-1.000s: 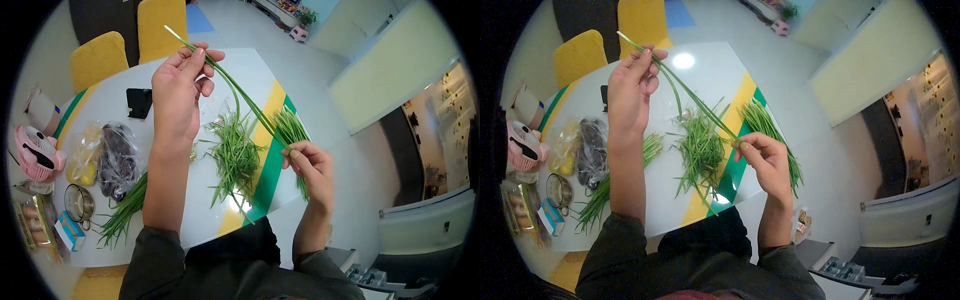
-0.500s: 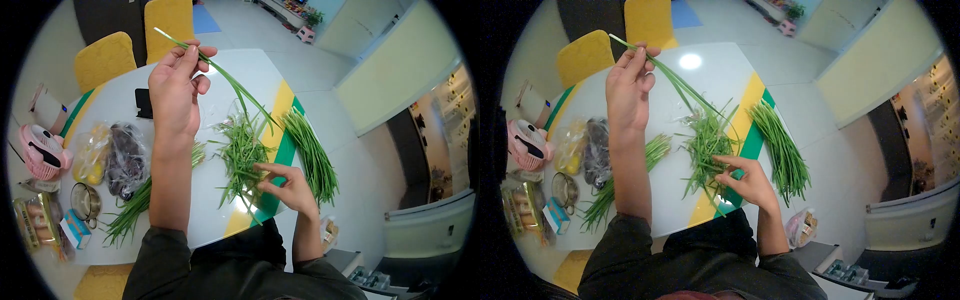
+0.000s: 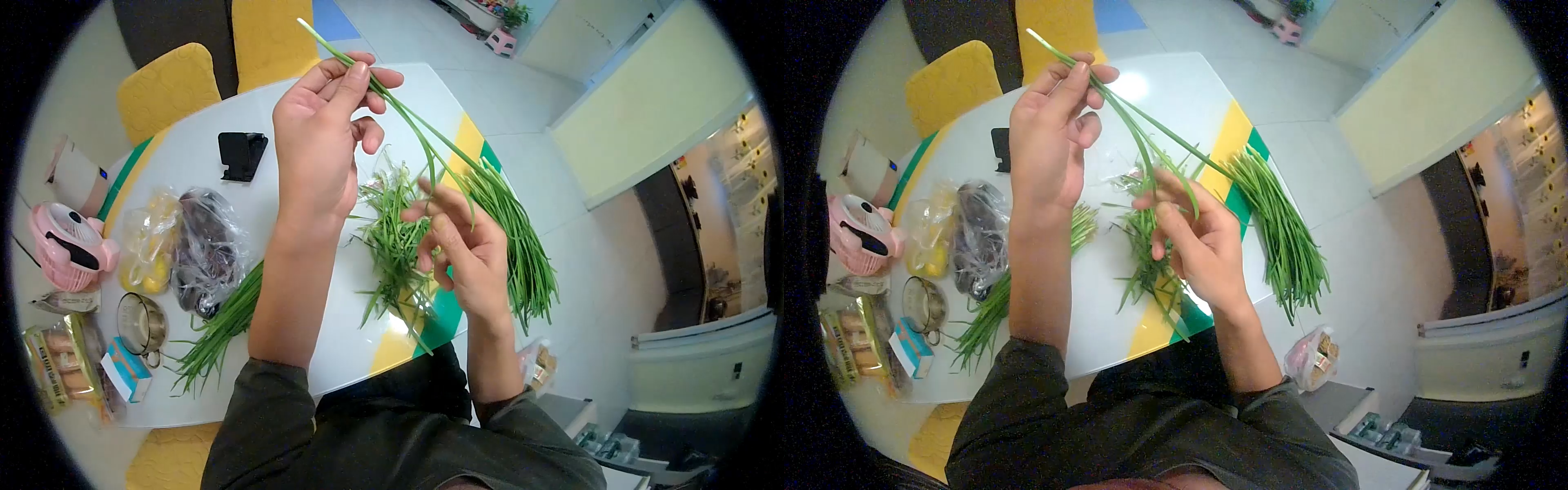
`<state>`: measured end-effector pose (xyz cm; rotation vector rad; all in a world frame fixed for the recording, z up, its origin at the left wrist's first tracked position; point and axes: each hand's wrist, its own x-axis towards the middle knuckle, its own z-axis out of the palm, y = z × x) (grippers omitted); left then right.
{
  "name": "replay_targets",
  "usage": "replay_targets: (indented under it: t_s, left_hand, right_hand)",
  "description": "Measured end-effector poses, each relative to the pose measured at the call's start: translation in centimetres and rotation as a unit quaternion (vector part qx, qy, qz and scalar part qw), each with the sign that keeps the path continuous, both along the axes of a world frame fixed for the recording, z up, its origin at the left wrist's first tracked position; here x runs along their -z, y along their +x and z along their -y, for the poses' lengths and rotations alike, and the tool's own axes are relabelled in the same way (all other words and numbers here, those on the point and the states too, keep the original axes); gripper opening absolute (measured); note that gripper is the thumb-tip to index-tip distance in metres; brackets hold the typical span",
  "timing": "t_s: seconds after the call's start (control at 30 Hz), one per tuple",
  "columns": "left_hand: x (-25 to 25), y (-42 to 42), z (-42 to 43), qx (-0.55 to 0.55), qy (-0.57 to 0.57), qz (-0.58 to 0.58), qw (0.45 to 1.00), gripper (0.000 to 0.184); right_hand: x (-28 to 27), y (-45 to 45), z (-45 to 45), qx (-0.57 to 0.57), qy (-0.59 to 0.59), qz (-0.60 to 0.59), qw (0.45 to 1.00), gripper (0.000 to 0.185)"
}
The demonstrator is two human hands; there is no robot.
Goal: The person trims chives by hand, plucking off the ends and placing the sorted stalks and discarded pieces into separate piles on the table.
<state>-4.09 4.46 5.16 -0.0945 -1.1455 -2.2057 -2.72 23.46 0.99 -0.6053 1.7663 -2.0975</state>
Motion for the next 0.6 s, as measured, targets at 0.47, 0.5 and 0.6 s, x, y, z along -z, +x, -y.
replay_targets:
  t_s: [0.47, 0.5, 0.6]
  left_hand:
    - [0.2, -0.2, 0.0, -0.012, -0.017, 0.015, 1.000, 0.017]
    - [0.2, -0.2, -0.1, -0.012, -0.019, 0.015, 1.000, 0.017]
    - [0.2, -0.3, -0.3, -0.008, -0.019, 0.016, 1.000, 0.017]
  right_hand:
    - [1.8, -0.1, -0.3, -0.029, -0.044, 0.043, 0.998, 0.016]
    - [1.5, 0.1, -0.2, -0.029, -0.054, 0.054, 0.997, 0.017]
    - [0.9, 0.2, -0.3, -0.048, -0.085, 0.090, 0.991, 0.020]
